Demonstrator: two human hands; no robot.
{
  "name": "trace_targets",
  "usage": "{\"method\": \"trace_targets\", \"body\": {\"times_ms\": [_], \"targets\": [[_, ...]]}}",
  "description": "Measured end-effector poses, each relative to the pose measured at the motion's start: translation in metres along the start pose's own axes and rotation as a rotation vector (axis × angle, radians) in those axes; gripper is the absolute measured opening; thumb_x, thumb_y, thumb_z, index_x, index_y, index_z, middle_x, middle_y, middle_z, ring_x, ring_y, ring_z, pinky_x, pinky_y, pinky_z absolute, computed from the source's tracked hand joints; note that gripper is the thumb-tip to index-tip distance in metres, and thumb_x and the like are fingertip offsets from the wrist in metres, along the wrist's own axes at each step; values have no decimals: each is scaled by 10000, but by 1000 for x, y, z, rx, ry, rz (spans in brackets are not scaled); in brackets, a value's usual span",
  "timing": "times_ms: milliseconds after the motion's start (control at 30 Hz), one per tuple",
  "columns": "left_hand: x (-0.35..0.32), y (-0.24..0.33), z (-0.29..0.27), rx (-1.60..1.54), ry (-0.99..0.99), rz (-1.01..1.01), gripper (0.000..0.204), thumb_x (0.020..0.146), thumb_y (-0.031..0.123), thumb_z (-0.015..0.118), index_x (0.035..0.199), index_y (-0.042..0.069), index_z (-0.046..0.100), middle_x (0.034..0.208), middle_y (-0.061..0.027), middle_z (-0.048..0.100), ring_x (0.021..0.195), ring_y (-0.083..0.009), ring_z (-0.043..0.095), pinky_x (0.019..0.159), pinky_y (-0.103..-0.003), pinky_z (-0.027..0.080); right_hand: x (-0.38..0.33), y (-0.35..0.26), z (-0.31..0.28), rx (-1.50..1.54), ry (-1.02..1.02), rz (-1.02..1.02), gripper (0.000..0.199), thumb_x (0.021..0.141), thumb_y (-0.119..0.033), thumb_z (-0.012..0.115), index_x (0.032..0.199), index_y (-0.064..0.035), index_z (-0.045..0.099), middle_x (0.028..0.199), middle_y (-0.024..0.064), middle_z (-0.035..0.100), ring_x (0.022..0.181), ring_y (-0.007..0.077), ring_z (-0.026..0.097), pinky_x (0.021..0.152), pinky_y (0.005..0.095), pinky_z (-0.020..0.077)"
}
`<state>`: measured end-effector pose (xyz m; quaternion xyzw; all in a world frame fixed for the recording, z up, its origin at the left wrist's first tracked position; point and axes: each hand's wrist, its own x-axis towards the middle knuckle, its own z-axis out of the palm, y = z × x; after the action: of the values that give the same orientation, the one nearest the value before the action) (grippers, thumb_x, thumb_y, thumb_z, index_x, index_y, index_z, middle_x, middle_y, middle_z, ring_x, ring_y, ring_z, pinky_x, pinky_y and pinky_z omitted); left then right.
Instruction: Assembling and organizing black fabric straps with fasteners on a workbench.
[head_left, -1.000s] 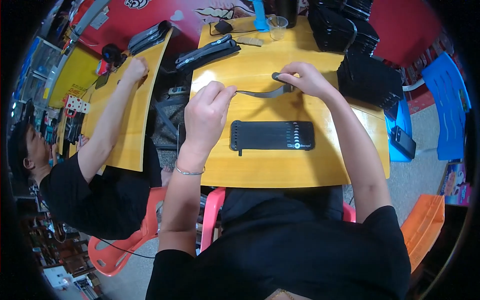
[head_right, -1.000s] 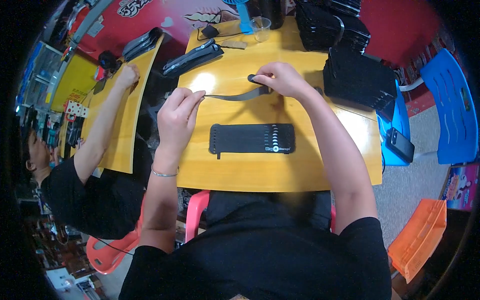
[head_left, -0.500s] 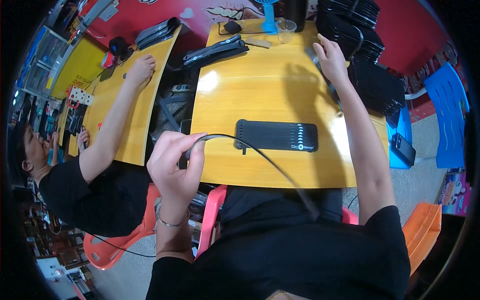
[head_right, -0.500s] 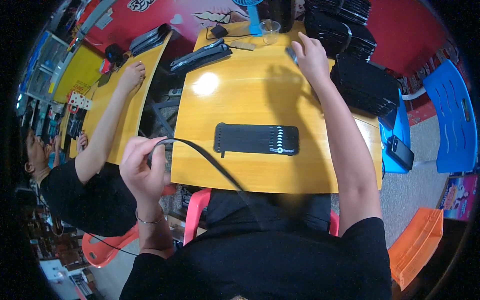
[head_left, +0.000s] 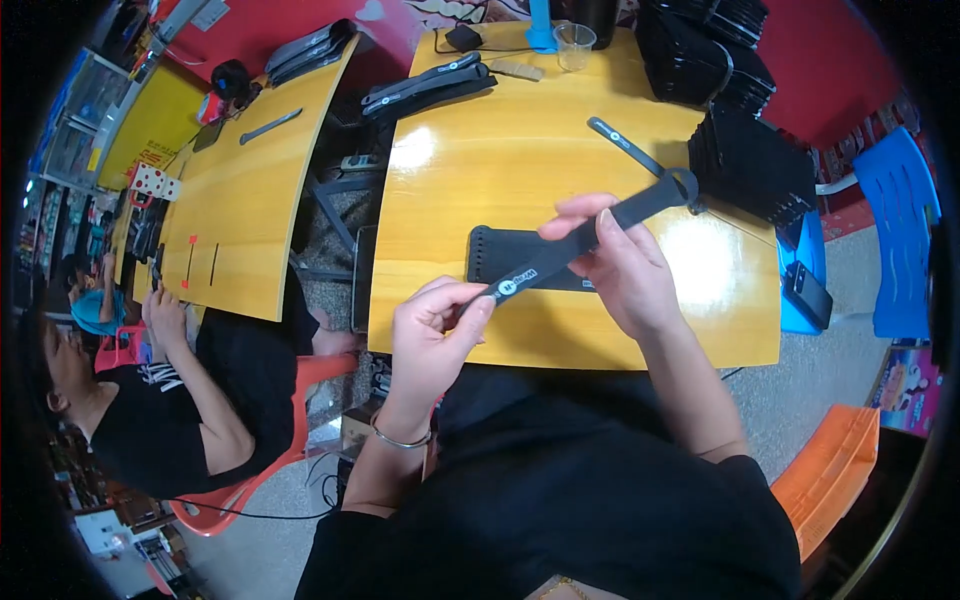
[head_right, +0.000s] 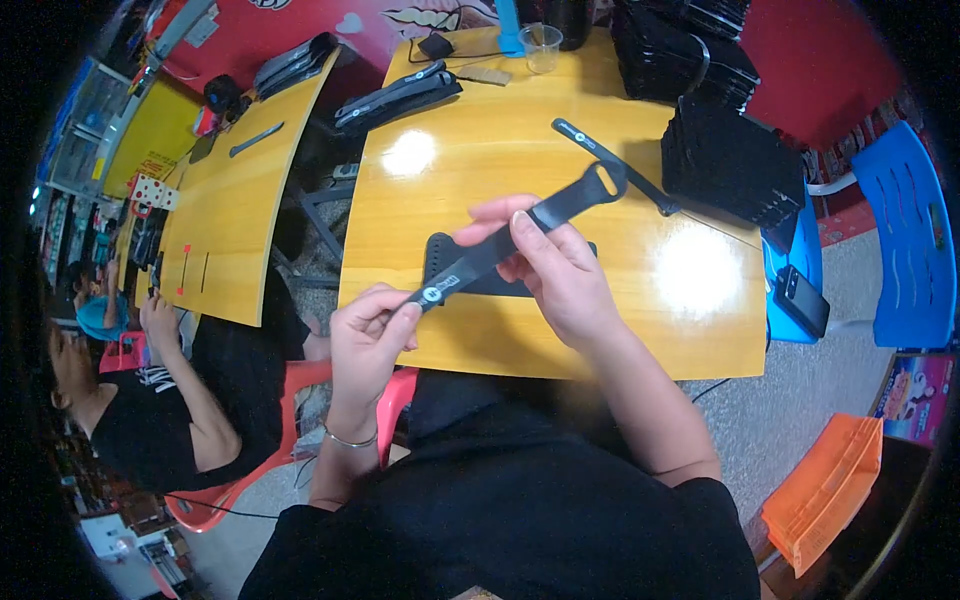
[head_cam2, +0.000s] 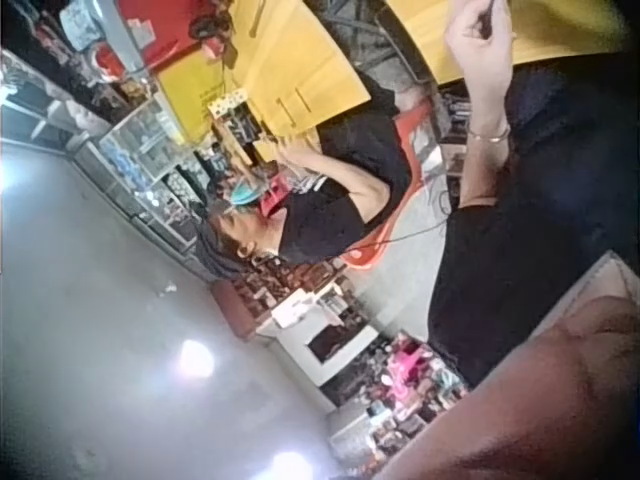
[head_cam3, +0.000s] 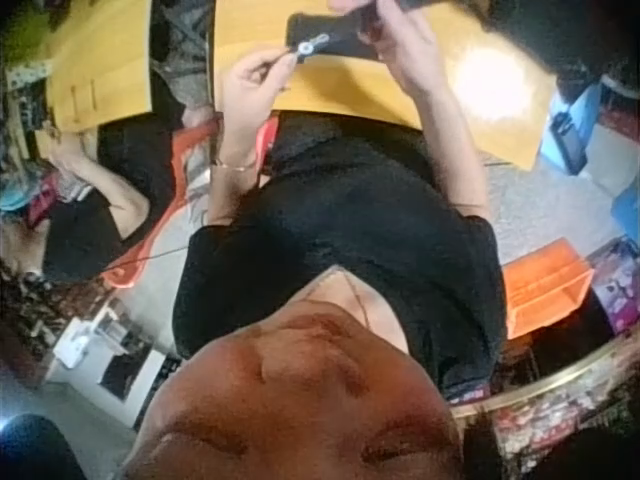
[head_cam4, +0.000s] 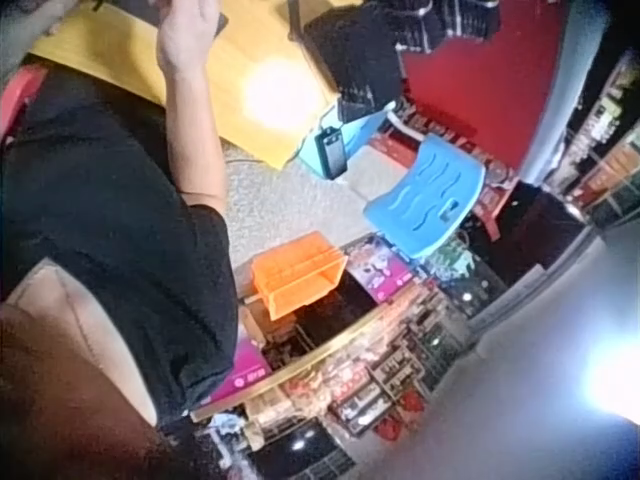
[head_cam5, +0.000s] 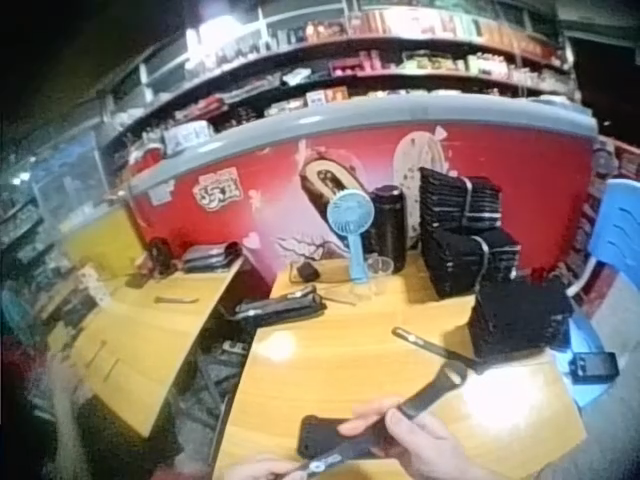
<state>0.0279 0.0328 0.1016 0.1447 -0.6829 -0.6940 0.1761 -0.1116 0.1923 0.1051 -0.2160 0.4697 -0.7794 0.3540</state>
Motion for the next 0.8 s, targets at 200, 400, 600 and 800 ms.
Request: {"method": "trace_targets", "body": {"times_ms": [200, 400, 600, 800], "targets": [[9, -11, 4, -175, -229, 9, 344, 873, 33, 617, 1203, -27, 543, 985, -54, 546, 786, -81, 531, 654, -178, 442, -21, -5, 4, -97, -306, 228, 262, 1004, -246, 374, 1054, -29, 514, 673, 37, 575, 673, 111, 591, 657, 242, 470], [16, 2, 7, -40, -231, 1, 211, 864, 11, 620, 1072, -22, 622, 929, -51, 604, 691, -71, 581, 619, -167, 471, -30, 5, 8, -350, -426, 410, 242, 970, -236, 454, 998, -18, 555, 605, -10, 549, 582, 71, 559, 595, 231, 454], [17, -17, -13, -71, -127, -102, 158, 901, 15, 560, 1022, -26, 652, 948, -84, 593, 658, -90, 595, 589, -178, 480, -48, -3, -21, -401, -230, 518, 141, 928, -140, 530, 1014, -36, 568, 712, -1, 564, 598, 60, 553, 555, 213, 457], [6, -47, -27, 17, -244, -227, 172, 880, -4, 574, 1034, -46, 635, 946, -87, 585, 722, -108, 625, 606, -202, 497, -75, 11, -58, -617, 117, 236, 101, 861, -88, 620, 939, -25, 605, 822, 1, 601, 752, 66, 553, 681, 219, 450]]}}
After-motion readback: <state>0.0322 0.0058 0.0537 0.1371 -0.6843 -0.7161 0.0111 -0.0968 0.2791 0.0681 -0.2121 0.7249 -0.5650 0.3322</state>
